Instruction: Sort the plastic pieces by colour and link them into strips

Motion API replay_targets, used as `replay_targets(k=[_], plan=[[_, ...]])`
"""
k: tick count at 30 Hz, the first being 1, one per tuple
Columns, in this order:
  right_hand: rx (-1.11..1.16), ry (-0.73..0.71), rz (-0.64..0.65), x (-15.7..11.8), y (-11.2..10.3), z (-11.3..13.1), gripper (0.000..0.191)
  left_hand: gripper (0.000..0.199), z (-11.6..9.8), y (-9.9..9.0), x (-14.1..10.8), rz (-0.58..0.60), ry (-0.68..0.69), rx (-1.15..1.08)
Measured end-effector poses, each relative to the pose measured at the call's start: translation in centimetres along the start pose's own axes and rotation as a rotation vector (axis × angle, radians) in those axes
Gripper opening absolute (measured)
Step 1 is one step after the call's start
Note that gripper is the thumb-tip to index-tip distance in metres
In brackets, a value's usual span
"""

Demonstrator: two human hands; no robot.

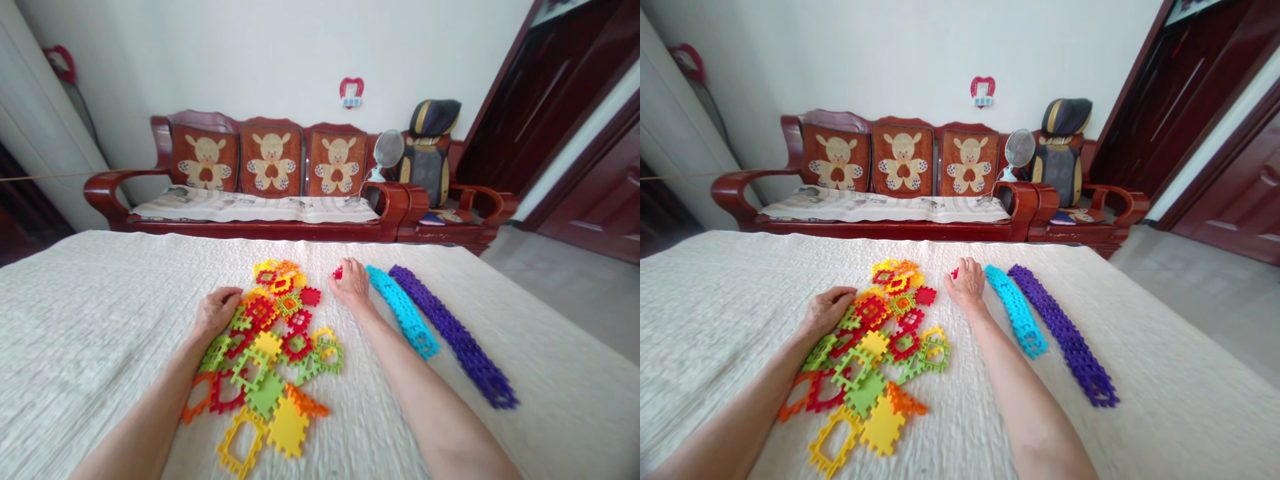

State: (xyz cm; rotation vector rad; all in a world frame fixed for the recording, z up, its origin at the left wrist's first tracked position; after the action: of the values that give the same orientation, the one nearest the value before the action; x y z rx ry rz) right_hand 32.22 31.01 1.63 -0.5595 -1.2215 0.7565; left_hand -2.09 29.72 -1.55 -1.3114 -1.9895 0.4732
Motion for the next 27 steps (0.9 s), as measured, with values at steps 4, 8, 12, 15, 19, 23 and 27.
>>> replay_targets(k=[4,8,12,15,19,23,27], plan=[[-0.081,0.059,0.097,1.3,0.5,0.4,0.042,0.035,0.0,0.1,0.0,-0.006,-0.001,-0.003],[-0.102,0.032,0.1,1.2,1.2,0.0,0.035,0.035,-0.2,0.0,-0.1,-0.007,0.004,0.004],[-0.071,0.024,0.063,0.8,2.2,-0.6,0.032,0.035,-0.4,-0.1,-0.2,-0.008,0.01,0.008],[0.013,0.0,-0.047,0.8,2.3,-0.8,0.034,0.035,-0.4,-0.1,-0.2,0.001,0.013,-0.006],[0.333,-0.238,-0.055,0.0,1.0,0.1,0.033,0.034,-0.5,-0.1,-0.3,0.012,0.019,-0.022],[0.61,-0.434,0.191,-2.5,-0.6,1.5,0.037,0.033,-0.6,-0.1,-0.4,0.003,0.022,-0.014],[0.59,-0.465,0.269,-4.4,-0.9,2.2,0.037,0.034,-0.7,-0.1,-0.4,0.005,0.035,-0.015]])
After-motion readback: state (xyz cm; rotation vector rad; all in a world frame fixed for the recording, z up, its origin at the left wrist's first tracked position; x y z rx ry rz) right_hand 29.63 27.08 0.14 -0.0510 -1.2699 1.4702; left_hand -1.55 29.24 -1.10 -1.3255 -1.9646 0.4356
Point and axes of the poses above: each hand's wrist, its own x-axis towards the middle knuckle, its own y-axis out of the palm, z = x × y, the point moved 1 cm from there along x, towards the middle knuckle, and after that the axes turned 7 degrees about -z, right-handed, at the moved point
